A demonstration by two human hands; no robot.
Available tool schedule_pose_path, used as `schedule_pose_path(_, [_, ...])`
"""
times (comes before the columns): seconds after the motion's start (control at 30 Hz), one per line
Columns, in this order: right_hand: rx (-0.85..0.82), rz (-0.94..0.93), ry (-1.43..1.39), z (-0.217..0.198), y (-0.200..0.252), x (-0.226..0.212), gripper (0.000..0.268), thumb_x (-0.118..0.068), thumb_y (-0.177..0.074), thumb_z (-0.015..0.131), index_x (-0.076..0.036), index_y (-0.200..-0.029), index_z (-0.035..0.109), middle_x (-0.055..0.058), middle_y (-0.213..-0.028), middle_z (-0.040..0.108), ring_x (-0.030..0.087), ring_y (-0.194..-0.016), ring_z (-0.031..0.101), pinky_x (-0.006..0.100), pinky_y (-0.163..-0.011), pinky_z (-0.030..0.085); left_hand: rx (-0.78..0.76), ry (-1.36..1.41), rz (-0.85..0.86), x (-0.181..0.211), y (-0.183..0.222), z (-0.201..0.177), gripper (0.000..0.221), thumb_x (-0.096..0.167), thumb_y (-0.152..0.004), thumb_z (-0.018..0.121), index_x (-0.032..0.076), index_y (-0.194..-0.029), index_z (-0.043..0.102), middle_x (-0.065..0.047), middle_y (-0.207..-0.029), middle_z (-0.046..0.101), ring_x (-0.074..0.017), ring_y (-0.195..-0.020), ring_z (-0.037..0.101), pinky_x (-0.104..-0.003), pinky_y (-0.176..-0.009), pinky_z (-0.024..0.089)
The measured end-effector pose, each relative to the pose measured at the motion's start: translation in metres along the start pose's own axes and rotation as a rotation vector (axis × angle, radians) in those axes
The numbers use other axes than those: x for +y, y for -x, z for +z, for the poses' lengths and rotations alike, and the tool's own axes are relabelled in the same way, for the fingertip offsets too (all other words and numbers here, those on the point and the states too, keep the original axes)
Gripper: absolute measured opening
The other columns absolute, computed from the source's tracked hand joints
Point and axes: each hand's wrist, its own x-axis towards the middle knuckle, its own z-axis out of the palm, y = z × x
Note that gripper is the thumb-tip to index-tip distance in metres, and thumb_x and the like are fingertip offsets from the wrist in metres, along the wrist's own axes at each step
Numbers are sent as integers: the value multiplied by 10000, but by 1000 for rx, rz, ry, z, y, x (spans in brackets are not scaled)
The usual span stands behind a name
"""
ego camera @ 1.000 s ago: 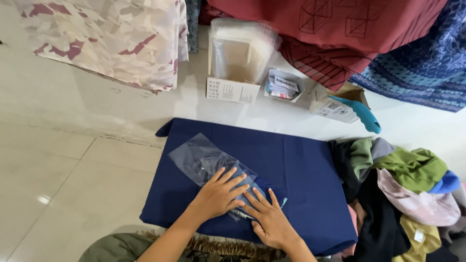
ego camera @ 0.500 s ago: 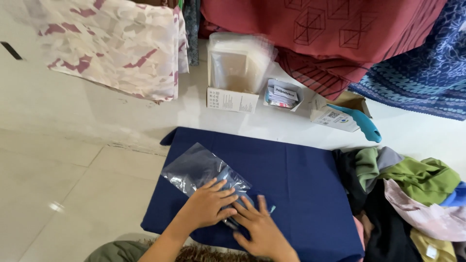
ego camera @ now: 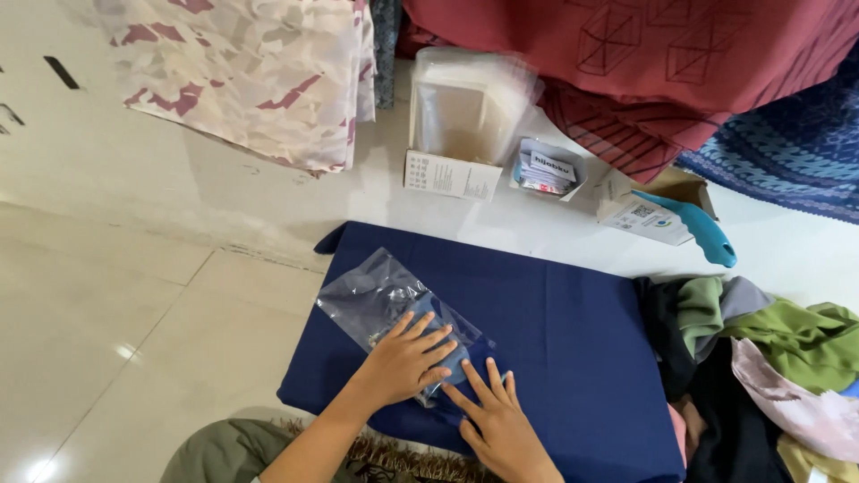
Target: Lint rolling, folding, and placing fabric into plastic bags for packaging.
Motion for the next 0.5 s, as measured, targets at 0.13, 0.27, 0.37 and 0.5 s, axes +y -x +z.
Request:
schedule_pose_path(0.13, [83, -66, 50, 6, -16, -6, 518, -312, -1078, 410, -271, -1595, 391, 61, -1712, 49, 470, -1534, -101, 697, -1192, -6, 14, 27, 0, 0, 1, -3, 580, 500, -1103, 328, 113, -1457, 573, -111, -1507, 549, -427, -1422, 421, -599, -1171, 265])
schedule_pose_path(0.27, [154, -138, 20, 5, -31, -12, 490, -280, -1064, 428, -158, -1536, 473, 134, -1693, 125, 493, -1528, -59, 695, -1192, 13, -16, 17, 0, -1, 1, -7, 572, 480, -1105, 336, 98, -1471, 554, -117, -1518, 537, -409, -1427, 420, -590, -1165, 280])
schedule_pose_path(0.37, [185, -169, -3, 2, -44, -19, 480, -258, -1065, 437, -84, -1511, 483, 149, -1692, 129, 475, -1534, -51, 674, -1207, 16, -30, 28, 3, 0, 0, -13, 576, 473, -1108, 332, 92, -1487, 537, -120, -1522, 533, -409, -1425, 422, -587, -1159, 283])
schedule_pose_path(0.5, [136, -137, -27, -2, -63, -25, 652, -270, -1073, 471, -99, -1634, 188, 164, -1710, 60, 371, -1571, -64, 600, -1237, 9, -5, 64, 13, 1, 0, -18, 577, 459, -1117, 303, 95, -1520, 498, -117, -1509, 549, -429, -1410, 434, -593, -1144, 297])
